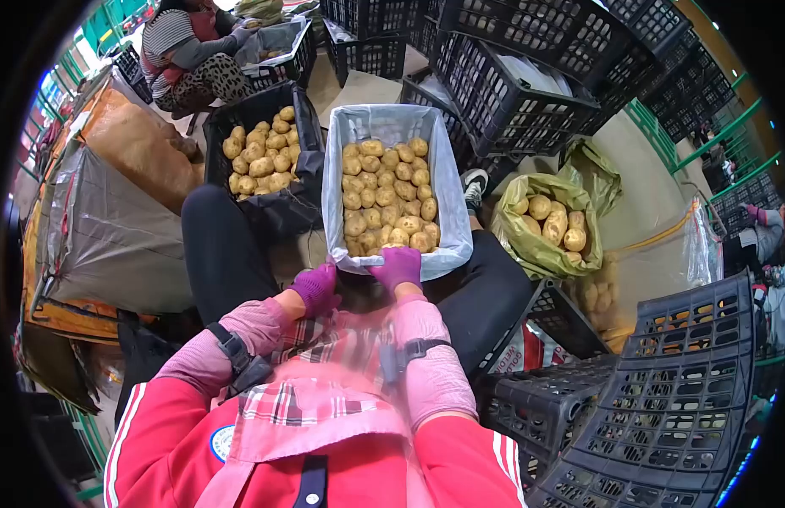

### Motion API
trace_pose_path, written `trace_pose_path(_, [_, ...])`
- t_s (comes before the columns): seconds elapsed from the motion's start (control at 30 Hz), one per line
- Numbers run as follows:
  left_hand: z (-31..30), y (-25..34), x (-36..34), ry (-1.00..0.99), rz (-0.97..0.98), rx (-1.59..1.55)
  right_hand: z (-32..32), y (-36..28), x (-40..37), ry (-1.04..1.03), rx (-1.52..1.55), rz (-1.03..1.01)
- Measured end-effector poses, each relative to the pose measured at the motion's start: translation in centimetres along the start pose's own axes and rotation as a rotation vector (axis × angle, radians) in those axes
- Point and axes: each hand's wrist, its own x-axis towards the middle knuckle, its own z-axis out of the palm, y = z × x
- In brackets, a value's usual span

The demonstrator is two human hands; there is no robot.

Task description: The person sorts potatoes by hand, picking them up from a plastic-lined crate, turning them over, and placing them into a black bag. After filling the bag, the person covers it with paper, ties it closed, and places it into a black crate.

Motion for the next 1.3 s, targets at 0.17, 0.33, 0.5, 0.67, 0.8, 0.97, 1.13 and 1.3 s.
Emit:
trace_pose_path(0.17, [-1.7, -0.8, 1.0, -0.032, 0.066, 0.156, -1.6, -0.8, 0.5, -0.019, 0.031, 0.046])
trace_pose_path(0.33, [-4.4, -2.1, 0.6, -0.173, 0.063, 0.262, 0.2, -2.8, 1.1, -0.044, -0.049, 0.067])
trace_pose_path(0.5, [-7.0, -2.9, 2.2, -0.24, 0.232, 0.488, 0.5, -4.9, 0.4, -0.061, -0.078, 0.096])
trace_pose_path(0.67, [-12.1, -2.1, 6.3, -0.442, 0.276, 0.349, -2.4, -0.2, 4.2, -0.452, 0.599, -0.015])
trace_pose_path(0.8, [-11.7, -4.3, 10.4, -0.048, 0.338, -0.072, -0.7, 4.5, 10.2, -0.095, 0.45, 0.342])
trace_pose_path(0.97, [-11.1, -5.7, 10.8, 0.174, 0.278, -0.245, 3.0, -0.2, 13.3, -0.53, -0.008, 0.477])
trace_pose_path(1.13, [-10.2, -5.3, 11.1, 0.138, 0.358, -0.437, 3.0, -0.7, 13.0, -0.406, 0.102, 0.575])
trace_pose_path(1.3, [-9.4, -6.7, 11.5, 0.252, 0.297, -0.491, 2.2, 2.9, 10.9, -0.179, 1.031, 0.667])
